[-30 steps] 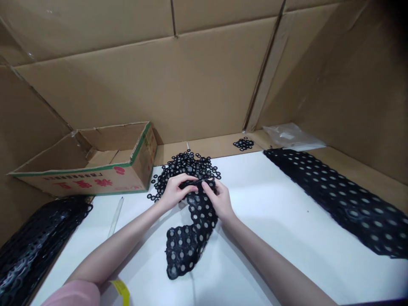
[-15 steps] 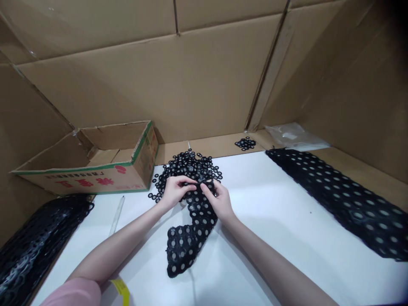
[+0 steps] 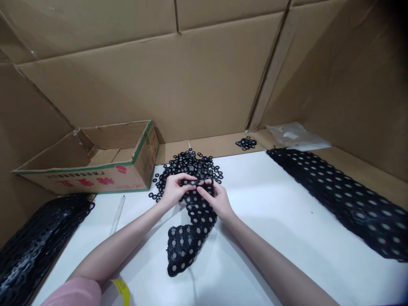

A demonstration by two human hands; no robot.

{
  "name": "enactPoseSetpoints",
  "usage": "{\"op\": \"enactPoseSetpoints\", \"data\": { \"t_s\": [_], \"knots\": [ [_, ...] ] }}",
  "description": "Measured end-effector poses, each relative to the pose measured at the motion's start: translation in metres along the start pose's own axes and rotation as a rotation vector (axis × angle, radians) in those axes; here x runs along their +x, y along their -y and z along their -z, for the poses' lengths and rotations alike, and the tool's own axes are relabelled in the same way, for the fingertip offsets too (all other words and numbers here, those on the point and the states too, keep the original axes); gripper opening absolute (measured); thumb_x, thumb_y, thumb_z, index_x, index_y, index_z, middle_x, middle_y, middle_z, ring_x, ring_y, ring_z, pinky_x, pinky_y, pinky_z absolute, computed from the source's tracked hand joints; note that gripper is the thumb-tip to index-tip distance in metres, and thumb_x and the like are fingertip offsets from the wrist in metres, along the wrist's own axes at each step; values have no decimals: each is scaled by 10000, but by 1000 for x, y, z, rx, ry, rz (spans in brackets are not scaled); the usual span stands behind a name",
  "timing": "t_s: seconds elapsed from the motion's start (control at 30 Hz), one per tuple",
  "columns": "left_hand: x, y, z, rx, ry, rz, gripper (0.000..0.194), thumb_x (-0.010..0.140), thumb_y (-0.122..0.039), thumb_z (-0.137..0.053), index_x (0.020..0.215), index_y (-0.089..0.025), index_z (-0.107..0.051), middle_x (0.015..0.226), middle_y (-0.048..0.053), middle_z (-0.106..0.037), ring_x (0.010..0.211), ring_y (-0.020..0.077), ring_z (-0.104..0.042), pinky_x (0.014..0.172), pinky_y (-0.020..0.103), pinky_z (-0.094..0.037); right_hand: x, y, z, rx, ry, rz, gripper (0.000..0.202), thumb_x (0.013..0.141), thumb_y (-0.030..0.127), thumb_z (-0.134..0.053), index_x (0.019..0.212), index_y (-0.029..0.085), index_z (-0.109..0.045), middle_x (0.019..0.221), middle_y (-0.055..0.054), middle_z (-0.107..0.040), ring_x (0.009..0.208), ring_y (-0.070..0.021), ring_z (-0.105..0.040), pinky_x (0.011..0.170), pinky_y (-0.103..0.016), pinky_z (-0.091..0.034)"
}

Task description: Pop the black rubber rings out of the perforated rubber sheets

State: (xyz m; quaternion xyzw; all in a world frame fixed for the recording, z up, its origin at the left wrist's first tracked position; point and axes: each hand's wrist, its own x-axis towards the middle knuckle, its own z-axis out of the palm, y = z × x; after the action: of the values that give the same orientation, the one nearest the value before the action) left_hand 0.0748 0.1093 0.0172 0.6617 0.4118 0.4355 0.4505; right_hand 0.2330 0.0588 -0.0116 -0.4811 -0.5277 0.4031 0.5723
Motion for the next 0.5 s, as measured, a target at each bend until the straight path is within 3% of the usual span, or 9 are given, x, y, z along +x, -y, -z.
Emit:
{"op": "enactPoseSetpoints", "data": {
  "t_s": [0.3, 0.5],
  "knots": [
    [-2, 5, 0, 68, 17, -35, 54, 670, -186, -742, 721, -166, -740, 752, 47, -724, 738, 192, -658, 712, 297, -499, 0, -8, -4, -66, -31, 20, 266, 739, 439, -678, 832, 193, -634, 884, -57, -703, 853, -231, -640, 844, -380, -486],
    [6, -1, 11, 215, 172, -257, 156, 788, -316, -689, 868, -209, -768, 932, 72, -675, 896, 204, -621, 837, 333, -474, 0, -8, -4, -73, -63, 23, 256, 763, 450, -637, 776, 194, -634, 799, -42, -696, 774, -217, -625, 755, -340, -488]
  ]
}}
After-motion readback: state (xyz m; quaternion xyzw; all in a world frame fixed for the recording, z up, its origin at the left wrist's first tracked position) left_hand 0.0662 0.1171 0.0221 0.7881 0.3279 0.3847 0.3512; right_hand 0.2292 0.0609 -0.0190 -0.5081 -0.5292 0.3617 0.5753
